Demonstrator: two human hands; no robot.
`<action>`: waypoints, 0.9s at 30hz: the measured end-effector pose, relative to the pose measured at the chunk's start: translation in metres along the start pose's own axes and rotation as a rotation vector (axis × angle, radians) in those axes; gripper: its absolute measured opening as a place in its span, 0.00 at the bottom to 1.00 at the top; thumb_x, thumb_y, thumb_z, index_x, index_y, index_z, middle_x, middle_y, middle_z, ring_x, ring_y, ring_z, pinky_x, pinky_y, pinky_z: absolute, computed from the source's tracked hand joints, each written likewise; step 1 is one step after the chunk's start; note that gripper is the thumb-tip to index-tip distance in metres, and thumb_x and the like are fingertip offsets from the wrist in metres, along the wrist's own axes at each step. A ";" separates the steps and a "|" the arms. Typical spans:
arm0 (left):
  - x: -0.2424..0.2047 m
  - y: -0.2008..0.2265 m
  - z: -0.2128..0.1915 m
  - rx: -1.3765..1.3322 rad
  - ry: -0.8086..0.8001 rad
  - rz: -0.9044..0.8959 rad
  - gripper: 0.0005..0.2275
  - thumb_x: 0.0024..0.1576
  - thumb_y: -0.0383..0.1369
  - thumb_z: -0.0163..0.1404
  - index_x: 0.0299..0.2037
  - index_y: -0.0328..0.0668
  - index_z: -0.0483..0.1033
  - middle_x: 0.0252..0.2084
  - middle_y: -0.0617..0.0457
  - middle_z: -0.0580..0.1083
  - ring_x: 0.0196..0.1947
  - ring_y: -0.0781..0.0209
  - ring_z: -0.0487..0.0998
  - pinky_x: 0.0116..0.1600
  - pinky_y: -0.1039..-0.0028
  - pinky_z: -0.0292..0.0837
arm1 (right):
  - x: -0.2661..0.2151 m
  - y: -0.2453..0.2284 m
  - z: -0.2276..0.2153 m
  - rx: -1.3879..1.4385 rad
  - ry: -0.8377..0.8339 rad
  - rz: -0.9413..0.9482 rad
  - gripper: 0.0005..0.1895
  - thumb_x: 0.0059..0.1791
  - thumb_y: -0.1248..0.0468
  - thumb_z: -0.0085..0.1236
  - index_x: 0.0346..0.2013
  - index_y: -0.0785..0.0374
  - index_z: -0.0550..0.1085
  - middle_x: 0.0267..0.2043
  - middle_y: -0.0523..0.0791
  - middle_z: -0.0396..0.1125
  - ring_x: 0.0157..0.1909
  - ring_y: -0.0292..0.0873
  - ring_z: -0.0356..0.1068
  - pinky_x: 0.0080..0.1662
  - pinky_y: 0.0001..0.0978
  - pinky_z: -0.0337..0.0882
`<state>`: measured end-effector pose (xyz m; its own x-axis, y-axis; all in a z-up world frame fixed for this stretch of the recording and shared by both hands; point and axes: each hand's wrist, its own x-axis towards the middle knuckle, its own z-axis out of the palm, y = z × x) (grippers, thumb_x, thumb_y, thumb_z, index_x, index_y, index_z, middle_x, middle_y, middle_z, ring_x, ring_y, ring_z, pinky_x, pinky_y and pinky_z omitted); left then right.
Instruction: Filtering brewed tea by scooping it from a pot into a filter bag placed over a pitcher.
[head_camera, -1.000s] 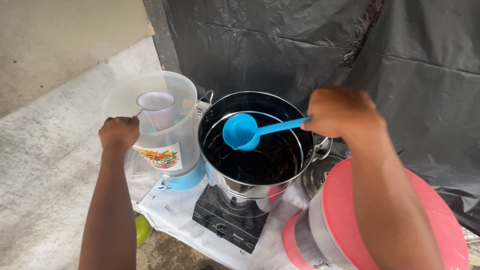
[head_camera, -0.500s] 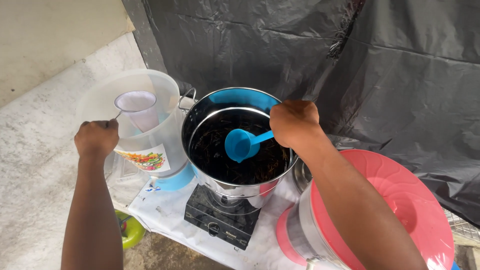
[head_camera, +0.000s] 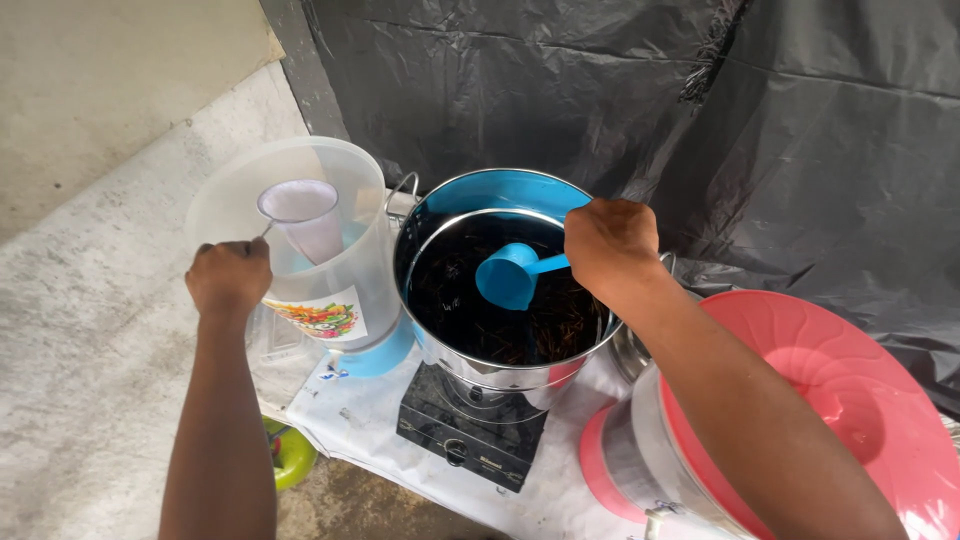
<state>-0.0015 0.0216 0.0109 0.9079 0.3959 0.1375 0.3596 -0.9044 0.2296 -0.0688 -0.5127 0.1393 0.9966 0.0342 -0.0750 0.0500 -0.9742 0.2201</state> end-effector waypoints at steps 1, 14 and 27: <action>0.000 0.001 -0.002 -0.002 -0.009 0.002 0.29 0.77 0.52 0.41 0.62 0.43 0.95 0.57 0.34 0.90 0.65 0.35 0.83 0.69 0.47 0.78 | -0.004 -0.004 -0.005 -0.001 -0.022 0.021 0.11 0.51 0.77 0.67 0.44 0.65 0.91 0.43 0.54 0.85 0.48 0.57 0.86 0.43 0.49 0.84; 0.003 -0.001 -0.002 0.034 -0.030 0.034 0.29 0.77 0.49 0.39 0.62 0.44 0.95 0.54 0.36 0.91 0.61 0.38 0.85 0.66 0.49 0.79 | 0.003 -0.022 0.032 -0.032 0.027 0.090 0.11 0.49 0.75 0.69 0.42 0.61 0.90 0.44 0.52 0.84 0.50 0.57 0.85 0.45 0.51 0.81; 0.005 -0.002 0.006 0.049 0.045 0.012 0.27 0.76 0.49 0.41 0.56 0.46 0.97 0.48 0.40 0.92 0.57 0.39 0.87 0.63 0.51 0.81 | 0.004 -0.052 0.054 -0.089 0.045 0.010 0.10 0.51 0.73 0.67 0.41 0.61 0.91 0.41 0.50 0.83 0.47 0.55 0.84 0.39 0.50 0.80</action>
<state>0.0037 0.0244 0.0052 0.9022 0.3905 0.1832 0.3597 -0.9155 0.1801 -0.0708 -0.4736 0.0747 0.9989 0.0369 -0.0289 0.0440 -0.9508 0.3066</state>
